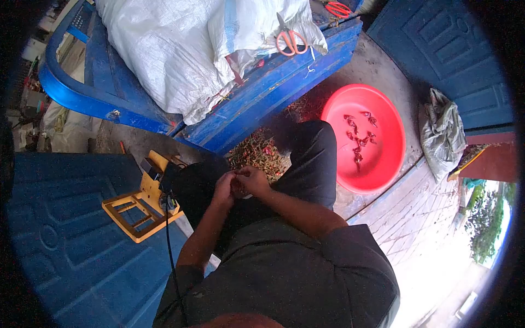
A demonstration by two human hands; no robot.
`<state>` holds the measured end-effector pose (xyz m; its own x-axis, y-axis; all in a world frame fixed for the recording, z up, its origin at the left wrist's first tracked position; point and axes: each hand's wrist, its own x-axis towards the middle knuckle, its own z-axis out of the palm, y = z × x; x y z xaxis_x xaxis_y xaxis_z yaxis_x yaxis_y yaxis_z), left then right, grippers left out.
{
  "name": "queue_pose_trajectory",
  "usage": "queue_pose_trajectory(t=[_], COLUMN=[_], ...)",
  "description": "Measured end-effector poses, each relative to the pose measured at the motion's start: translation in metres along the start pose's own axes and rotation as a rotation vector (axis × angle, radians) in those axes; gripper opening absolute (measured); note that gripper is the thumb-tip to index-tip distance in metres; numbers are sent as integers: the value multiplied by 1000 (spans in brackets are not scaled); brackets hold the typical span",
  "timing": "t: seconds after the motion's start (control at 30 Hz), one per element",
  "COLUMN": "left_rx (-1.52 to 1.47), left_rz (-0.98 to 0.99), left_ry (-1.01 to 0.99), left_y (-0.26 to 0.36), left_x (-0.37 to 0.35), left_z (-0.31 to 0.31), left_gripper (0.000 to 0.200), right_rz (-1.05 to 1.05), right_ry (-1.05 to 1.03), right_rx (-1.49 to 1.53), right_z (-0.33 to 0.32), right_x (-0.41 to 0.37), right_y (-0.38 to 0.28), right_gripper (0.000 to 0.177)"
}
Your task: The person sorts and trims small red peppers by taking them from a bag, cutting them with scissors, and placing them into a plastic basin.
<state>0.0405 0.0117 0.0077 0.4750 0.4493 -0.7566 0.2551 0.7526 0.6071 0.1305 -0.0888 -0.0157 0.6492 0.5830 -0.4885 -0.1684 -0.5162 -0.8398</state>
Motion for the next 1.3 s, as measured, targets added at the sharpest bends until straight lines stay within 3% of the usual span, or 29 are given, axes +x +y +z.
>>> queue_pose_trajectory(t=[0.07,0.13,0.3,0.4,0.47,0.5,0.57,0.6,0.67,0.77,0.87,1.0,1.07,1.17,1.3], left_rx=[-58,70,5,-21,-5,-23,-42,-5,33,55,26,17,19,41,-20], left_rz=[62,47,24,20,29,12,-11,-18,-27,-67,-89,-96,-103,-80,-66], left_ry=[-44,-119,-72,-71,-68,-46,-25,-43,-58,-91,-102,-77,-64,-72,-129], left_y=[-2,5,5,4,3,1,-3,-6,-5,-1,5,1,3,4,0], left_x=[5,5,-2,-5,-3,-1,1,2,1,2,1,8,9,7,11], left_z=[-8,-12,-4,-5,-8,-8,-8,-7,-7,-6,-1,0,1,-2,-8], left_gripper=[18,19,15,14,14,14,14,13,13,12,15,19,20,19,14], right_rz=[-25,-62,-58,-216,-250,-248,47,51,99,17,-86,-70,-228,-126,-232], right_ry=[-71,-56,-59,-45,-237,-238,-341,-339,-257,-204,-71,-54,5,-38,-25], right_rx=[61,40,27,222,311,308,396,396,95,19,-15,-8,-112,-97,-102], right_z=[-10,-11,-7,-3,-14,-17,-22,-23,-23,-24,-20,-18,-18,-24,-18], right_x=[-4,-1,3,10,7,7,7,7,8,8,10,8,9,3,9], right_y=[-19,-19,-16,-5,-14,-19,-23,-25,-27,-25,-14,-8,-7,-20,-13], right_gripper=[30,28,28,29,27,27,27,27,27,27,25,23,21,21,22])
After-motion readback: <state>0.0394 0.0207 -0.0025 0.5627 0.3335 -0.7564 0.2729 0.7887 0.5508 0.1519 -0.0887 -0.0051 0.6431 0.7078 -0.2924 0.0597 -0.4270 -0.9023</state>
